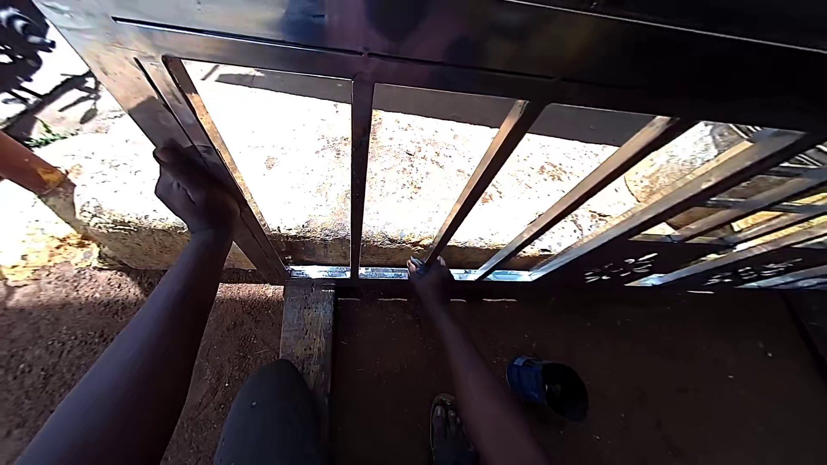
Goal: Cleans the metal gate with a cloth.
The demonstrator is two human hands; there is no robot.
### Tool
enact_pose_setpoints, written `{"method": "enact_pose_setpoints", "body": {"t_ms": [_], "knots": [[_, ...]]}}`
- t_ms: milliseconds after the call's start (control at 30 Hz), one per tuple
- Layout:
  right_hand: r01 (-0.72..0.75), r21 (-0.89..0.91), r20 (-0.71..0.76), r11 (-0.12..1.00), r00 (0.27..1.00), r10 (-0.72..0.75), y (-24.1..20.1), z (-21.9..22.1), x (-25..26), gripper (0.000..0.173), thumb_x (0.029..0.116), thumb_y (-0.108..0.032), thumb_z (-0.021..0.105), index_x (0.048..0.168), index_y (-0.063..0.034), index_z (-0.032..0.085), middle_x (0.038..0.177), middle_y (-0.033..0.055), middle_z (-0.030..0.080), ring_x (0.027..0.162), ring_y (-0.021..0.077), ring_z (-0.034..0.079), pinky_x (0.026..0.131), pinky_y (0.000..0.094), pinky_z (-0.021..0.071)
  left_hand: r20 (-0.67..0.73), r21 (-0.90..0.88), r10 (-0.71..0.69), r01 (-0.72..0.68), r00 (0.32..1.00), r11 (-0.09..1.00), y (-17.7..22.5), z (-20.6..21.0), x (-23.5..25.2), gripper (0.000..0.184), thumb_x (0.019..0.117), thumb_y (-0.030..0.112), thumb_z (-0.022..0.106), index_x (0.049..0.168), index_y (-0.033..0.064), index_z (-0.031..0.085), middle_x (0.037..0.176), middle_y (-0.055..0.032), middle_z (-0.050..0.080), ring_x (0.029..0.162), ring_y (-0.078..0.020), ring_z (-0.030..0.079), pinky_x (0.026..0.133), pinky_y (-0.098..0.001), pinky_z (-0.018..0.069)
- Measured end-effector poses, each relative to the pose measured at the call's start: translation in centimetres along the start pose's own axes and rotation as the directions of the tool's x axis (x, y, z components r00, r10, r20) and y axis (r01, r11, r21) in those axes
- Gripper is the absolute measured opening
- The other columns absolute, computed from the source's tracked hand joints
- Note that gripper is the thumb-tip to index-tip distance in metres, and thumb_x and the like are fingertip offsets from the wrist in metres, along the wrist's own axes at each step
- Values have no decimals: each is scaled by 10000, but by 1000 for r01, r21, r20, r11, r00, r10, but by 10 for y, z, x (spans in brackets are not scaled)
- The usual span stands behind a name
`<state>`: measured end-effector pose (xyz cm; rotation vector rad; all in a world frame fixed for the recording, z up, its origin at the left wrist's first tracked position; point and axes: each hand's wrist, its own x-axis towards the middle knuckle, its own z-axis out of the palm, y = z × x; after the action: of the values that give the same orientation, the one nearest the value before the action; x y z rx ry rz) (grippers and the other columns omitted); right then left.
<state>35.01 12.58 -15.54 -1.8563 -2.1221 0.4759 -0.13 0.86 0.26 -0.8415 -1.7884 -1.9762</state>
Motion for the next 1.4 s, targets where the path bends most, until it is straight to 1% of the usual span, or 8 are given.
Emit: {"method": "enact_pose_setpoints", "body": {"t_ms": [167, 433, 667, 900, 1033, 1167, 1267, 1400], "knots": [[-173, 532, 162, 829, 982, 101, 14, -96, -2, 529, 834, -356, 869, 1170, 0, 669, 1057, 196, 697, 977, 318, 666, 887, 556, 536, 20, 51, -6, 5, 1000, 999, -1, -1, -1, 628, 1091, 487, 210, 947, 18, 602, 768, 38, 565, 750, 10, 594, 759, -253, 517], [167, 936, 6, -310, 873, 488, -17, -82, -6, 253, 1112, -340, 427, 1285, -159, 461, 1012, 14, 567, 895, 125, 614, 819, 362, 564, 28, 17, -9, 9, 1000, 1000, 4, -1, -1, 560, 1099, 441, 216, 893, 62, 574, 724, 76, 513, 681, 23, 549, 696, -226, 494], [217, 855, -360, 472, 902, 239, -45, -4, -17, 415, 1119, -308, 403, 1305, 12, 592, 996, 117, 651, 854, 149, 622, 816, 364, 545, 16, -72, -1, 2, 1000, 997, 1, 1, -2, 517, 1109, 408, 214, 949, 67, 569, 756, 89, 529, 726, 24, 576, 750, -235, 510], [43, 890, -305, 454, 797, 521, -58, 2, 14, 629, 1121, -419, 291, 745, -13, 589, 599, 61, 496, 563, 187, 522, 584, 418, 482, 8, -101, -11, 12, 1000, 995, -4, 2, 2, 509, 1106, 444, 219, 965, 78, 543, 754, 83, 499, 688, 9, 550, 714, -235, 501], [274, 847, -498, 455, 707, 502, -80, -26, 21, 497, 1114, -284, 305, 759, -56, 568, 591, -39, 456, 537, 57, 497, 559, 271, 485, 6, -127, -40, 40, 999, 991, -7, 0, -2, 491, 1107, 442, 219, 963, 99, 538, 766, 91, 503, 704, 8, 557, 730, -237, 505], [122, 708, -544, 696, 722, 427, -16, 67, 14, 473, 1041, -267, 366, 826, 49, 645, 739, 163, 613, 759, 304, 632, 762, 510, 517, 23, -63, 1, 1, 1000, 998, -9, -4, -4, 519, 1095, 502, 200, 911, 137, 520, 724, 110, 478, 668, 23, 536, 692, -229, 491], [230, 839, -482, 493, 734, 479, -42, 25, 18, 324, 1047, -189, 384, 1112, 70, 567, 939, 133, 573, 848, 192, 592, 811, 377, 532, 12, -72, 22, -21, 1000, 997, -8, 0, -1, 539, 1082, 531, 217, 897, 125, 518, 710, 111, 477, 657, 23, 537, 681, -227, 493], [570, 784, -607, 248, 618, 500, -109, -62, 30, 359, 1092, -210, 309, 919, -66, 589, 706, -69, 549, 612, 6, 559, 618, 219, 525, 18, -61, -28, 29, 999, 998, -7, -4, -2, 508, 1091, 504, 222, 953, 120, 523, 754, 101, 477, 681, 16, 527, 708, -223, 481]]}}
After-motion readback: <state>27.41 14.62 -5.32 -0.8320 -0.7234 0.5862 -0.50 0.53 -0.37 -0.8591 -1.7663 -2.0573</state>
